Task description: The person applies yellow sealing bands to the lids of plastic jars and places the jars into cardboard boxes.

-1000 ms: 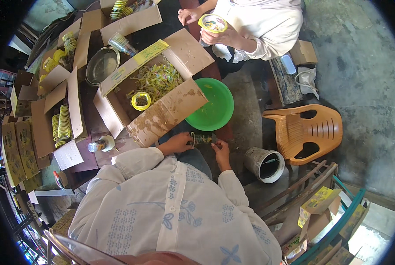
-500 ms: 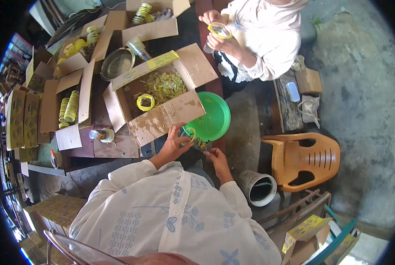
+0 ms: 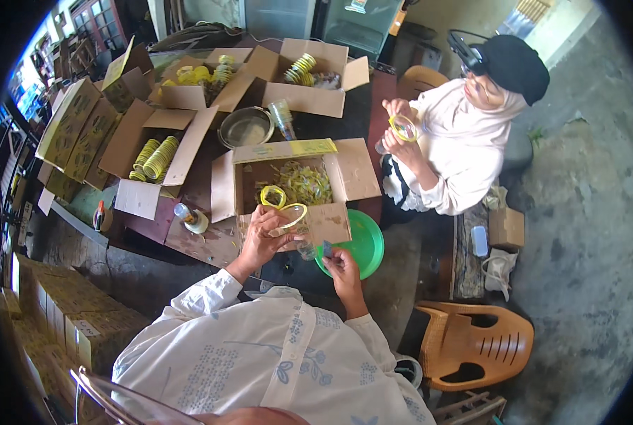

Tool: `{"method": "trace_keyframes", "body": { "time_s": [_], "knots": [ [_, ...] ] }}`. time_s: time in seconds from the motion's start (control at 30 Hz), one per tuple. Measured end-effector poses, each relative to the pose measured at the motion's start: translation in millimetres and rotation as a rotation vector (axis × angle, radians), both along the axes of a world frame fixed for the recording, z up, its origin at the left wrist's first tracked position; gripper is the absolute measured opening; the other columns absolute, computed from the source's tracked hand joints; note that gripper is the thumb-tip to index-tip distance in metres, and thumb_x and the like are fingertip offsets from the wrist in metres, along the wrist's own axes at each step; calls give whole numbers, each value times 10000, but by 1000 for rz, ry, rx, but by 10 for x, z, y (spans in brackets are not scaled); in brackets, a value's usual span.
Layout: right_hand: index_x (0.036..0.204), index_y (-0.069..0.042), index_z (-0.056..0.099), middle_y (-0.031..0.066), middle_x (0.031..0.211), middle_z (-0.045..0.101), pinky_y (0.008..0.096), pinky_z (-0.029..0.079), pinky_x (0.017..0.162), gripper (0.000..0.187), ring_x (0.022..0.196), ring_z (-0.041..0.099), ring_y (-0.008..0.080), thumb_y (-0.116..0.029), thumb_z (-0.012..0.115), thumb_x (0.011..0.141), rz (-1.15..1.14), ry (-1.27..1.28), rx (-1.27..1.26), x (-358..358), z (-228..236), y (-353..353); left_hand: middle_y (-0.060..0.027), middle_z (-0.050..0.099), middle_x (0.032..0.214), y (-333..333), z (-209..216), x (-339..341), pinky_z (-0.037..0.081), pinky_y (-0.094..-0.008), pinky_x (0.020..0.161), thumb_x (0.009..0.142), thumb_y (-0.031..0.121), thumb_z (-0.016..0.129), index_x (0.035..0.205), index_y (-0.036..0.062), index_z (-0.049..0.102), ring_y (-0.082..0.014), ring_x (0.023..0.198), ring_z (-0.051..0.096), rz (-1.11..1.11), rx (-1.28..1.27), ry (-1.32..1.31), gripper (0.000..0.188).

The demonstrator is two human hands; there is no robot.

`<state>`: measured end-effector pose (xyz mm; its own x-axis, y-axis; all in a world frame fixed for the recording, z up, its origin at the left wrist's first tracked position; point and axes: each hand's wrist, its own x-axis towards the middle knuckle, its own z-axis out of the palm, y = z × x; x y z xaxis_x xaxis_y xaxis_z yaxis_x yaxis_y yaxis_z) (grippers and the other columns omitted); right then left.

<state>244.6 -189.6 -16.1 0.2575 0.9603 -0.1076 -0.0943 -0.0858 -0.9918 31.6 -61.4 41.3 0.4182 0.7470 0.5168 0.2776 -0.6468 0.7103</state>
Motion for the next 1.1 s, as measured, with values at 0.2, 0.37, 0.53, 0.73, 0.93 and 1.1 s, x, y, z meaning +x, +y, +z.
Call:
{"method": "trace_keyframes", "body": {
  "time_s": [0.2,0.37,0.53,0.73,0.93,1.1],
  "knots": [
    [970,8,623,60,893,627,283,494,697,102,759,606,124,-27,708,925,-78,-332,274,-321,432,420,0,681,840,127,152,-116,393,-382,831,719,351,864,943,119,731,-233,866,568,122,112,62,349],
    [1013,20,650,91,905,632,301,498,692,131,749,622,175,-4,709,899,-115,-549,315,-562,623,695,-20,667,836,235,318,-246,380,-391,860,777,284,831,990,81,713,-242,879,571,39,79,99,317],
    [1022,8,661,103,929,624,300,501,678,146,748,624,193,23,705,883,-187,-624,342,-670,634,824,-100,672,929,319,280,-410,382,-391,903,837,167,774,1084,42,706,-267,906,606,-58,-7,76,284],
    [1027,-8,691,103,926,614,307,509,639,192,760,624,214,67,705,851,-331,-682,339,-907,715,813,-95,680,847,419,206,-525,421,-380,839,814,160,802,1009,41,717,-266,803,625,-25,40,32,243],
    [1013,-55,713,79,892,599,328,501,596,248,729,606,228,48,756,791,-345,-920,545,-1143,665,834,-68,670,832,485,179,-573,411,-406,870,832,186,776,998,76,716,-255,827,632,6,73,49,208],
    [995,-83,719,75,865,595,362,492,586,266,744,605,256,36,761,761,-320,-1003,555,-1220,692,898,-55,667,827,555,199,-632,402,-420,873,800,180,781,974,102,725,-245,812,627,33,119,74,199]
  ]
}}
